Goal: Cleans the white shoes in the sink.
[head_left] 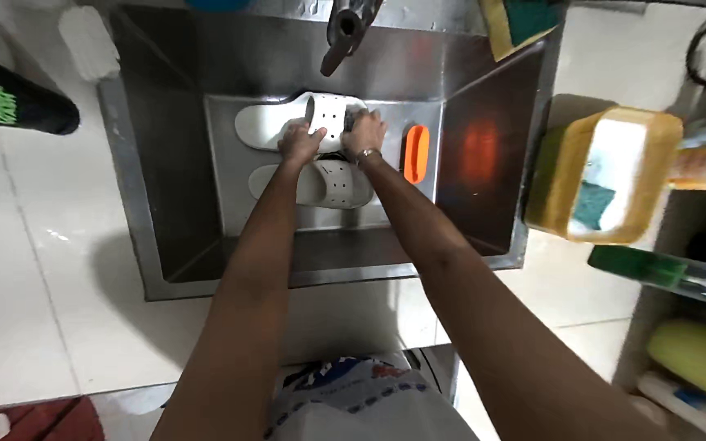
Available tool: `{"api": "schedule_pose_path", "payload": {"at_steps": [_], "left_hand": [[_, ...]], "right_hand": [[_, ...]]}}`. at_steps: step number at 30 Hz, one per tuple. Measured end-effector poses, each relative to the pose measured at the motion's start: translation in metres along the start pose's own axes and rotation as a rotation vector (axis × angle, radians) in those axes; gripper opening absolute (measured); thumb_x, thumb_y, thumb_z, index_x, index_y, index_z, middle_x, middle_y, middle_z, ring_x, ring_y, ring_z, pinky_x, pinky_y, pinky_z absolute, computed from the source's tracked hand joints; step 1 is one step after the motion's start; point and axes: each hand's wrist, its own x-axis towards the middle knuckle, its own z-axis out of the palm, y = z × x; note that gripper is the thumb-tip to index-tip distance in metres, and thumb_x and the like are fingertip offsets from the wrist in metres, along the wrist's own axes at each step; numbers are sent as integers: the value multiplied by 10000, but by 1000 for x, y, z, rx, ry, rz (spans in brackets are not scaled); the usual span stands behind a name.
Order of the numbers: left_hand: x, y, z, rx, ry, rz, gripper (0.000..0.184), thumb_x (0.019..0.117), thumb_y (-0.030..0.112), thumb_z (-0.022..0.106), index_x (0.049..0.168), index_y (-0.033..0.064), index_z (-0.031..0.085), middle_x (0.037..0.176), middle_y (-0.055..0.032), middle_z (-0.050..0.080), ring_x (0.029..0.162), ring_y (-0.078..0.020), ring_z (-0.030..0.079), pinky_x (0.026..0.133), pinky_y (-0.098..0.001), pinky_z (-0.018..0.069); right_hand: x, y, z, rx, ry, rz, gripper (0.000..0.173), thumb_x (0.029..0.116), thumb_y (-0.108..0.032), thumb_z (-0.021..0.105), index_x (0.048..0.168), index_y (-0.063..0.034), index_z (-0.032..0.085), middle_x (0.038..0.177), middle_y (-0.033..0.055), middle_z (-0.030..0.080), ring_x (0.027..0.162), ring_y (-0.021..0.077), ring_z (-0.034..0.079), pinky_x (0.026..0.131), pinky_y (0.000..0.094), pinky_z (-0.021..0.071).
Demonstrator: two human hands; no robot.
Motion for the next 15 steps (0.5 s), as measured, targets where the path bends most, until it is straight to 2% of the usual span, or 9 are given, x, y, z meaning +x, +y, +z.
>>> {"api": "schedule_pose_path", "payload": {"at_steps": [3, 5, 7, 9, 11, 13, 15], "left_hand": [[0, 0, 2, 31, -8, -4, 643, 1059, 513, 493, 1475, 24, 525, 1532, -250, 475, 1453, -416, 411, 1162, -655, 292], [-1, 0, 3, 3, -13, -9, 658, 1058, 518, 492, 1495, 25, 504, 1550, -244, 456, 1468, -412, 391, 1179, -646, 279], [0, -2, 2, -18, 2, -4, 650, 1056, 519, 499, 1480, 27, 524, 1538, -238, 473, 1460, -404, 404, 1177, -642, 286], [4, -3, 1, -3, 25, 0, 634, 1053, 518, 505, 1457, 30, 549, 1526, -231, 490, 1450, -399, 422, 1163, -643, 311], [1, -3, 6, 4, 7, -6, 646, 1054, 516, 507, 1462, 16, 532, 1540, -238, 470, 1460, -405, 405, 1167, -643, 301], [2, -3, 3, 13, 6, 5, 657, 1052, 521, 507, 1467, 12, 525, 1539, -248, 464, 1461, -410, 399, 1166, -653, 293], [1, -4, 5, 0, -6, 8, 662, 1052, 525, 505, 1475, 16, 518, 1555, -246, 444, 1475, -406, 377, 1171, -654, 283]], "right_hand": [[-3, 9, -1, -55, -81, -79, 407, 884, -199, 717, 1253, -28, 706, 1379, 175, 638, 1374, 399, 490, 1098, 635, 345], [16, 15, -9, -104, -8, -126, 402, 880, -226, 724, 1238, -41, 722, 1379, 168, 645, 1379, 409, 487, 1107, 657, 326], [28, 9, -19, -30, 87, -2, 422, 891, -309, 724, 1244, -78, 724, 1387, 149, 640, 1395, 378, 484, 1155, 635, 305], [23, -3, -17, 57, 77, 43, 415, 878, -258, 729, 1251, -75, 720, 1382, 172, 637, 1389, 381, 491, 1151, 639, 316], [3, 4, -8, 56, -32, -31, 415, 877, -183, 724, 1261, -25, 703, 1369, 227, 626, 1367, 425, 495, 1102, 657, 344], [11, 16, -11, -37, -75, -160, 393, 889, -209, 721, 1233, -18, 716, 1361, 203, 641, 1361, 419, 495, 1097, 650, 336], [28, 21, -19, -93, -8, -167, 378, 898, -251, 717, 1222, -56, 732, 1366, 163, 650, 1373, 387, 499, 1126, 627, 329]]}}
